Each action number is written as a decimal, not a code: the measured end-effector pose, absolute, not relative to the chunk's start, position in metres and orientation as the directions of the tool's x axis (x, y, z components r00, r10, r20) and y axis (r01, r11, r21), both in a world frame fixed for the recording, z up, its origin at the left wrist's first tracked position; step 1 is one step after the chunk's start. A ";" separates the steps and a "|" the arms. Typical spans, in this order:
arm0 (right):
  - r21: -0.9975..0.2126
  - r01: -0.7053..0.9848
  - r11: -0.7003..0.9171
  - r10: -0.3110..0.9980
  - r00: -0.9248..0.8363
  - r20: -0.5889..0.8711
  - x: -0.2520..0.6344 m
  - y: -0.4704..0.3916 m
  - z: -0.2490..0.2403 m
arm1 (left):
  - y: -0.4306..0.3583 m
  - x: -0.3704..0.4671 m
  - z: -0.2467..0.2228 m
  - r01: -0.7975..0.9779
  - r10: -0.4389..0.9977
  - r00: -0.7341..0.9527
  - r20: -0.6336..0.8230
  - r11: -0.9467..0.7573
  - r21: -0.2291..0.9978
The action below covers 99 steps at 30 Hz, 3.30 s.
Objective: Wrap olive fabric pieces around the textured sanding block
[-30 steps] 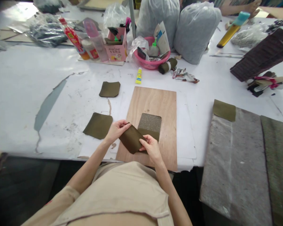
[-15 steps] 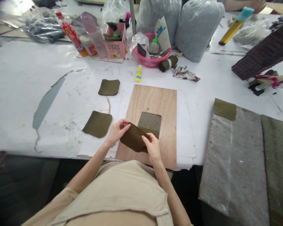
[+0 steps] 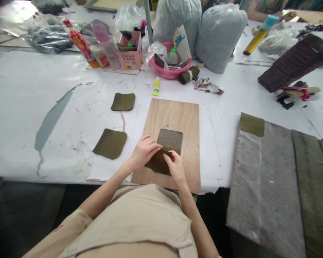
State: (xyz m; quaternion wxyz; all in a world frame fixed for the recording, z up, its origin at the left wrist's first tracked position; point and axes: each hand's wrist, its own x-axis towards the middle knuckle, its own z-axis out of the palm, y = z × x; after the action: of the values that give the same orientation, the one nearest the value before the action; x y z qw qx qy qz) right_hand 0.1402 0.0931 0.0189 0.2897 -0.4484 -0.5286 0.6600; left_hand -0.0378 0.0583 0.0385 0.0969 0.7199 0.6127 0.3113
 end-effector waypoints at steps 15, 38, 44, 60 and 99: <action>-0.971 0.056 -0.233 0.892 -0.385 -0.236 0.137 0.087 0.020 | 0.048 -0.034 0.040 0.404 0.995 -0.099 0.030 0.013 0.915; -0.969 0.115 -0.218 0.923 -0.298 -0.244 0.135 0.091 0.016 | 0.044 -0.040 0.033 0.022 0.930 -0.078 -0.360 0.363 0.932; -0.967 0.105 -0.231 0.928 -0.277 -0.251 0.132 0.092 0.016 | 0.034 -0.046 0.031 -0.158 0.890 -0.141 -0.433 0.412 0.898; -0.966 0.022 -0.257 0.944 -0.206 -0.256 0.123 0.093 0.012 | 0.030 -0.043 0.019 -0.276 0.881 -0.143 -0.450 0.402 0.873; -0.724 0.499 0.477 0.788 -0.608 0.100 0.139 0.086 -0.019 | -0.041 -0.167 -0.010 0.324 0.289 -0.939 0.187 0.561 0.762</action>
State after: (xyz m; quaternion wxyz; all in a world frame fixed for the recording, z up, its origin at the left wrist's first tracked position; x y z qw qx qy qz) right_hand 0.1386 0.0859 -0.0186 0.2159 -0.3867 -0.8318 0.3346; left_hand -0.1668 -0.0414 -0.0100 -0.0205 0.1736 0.8831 0.4353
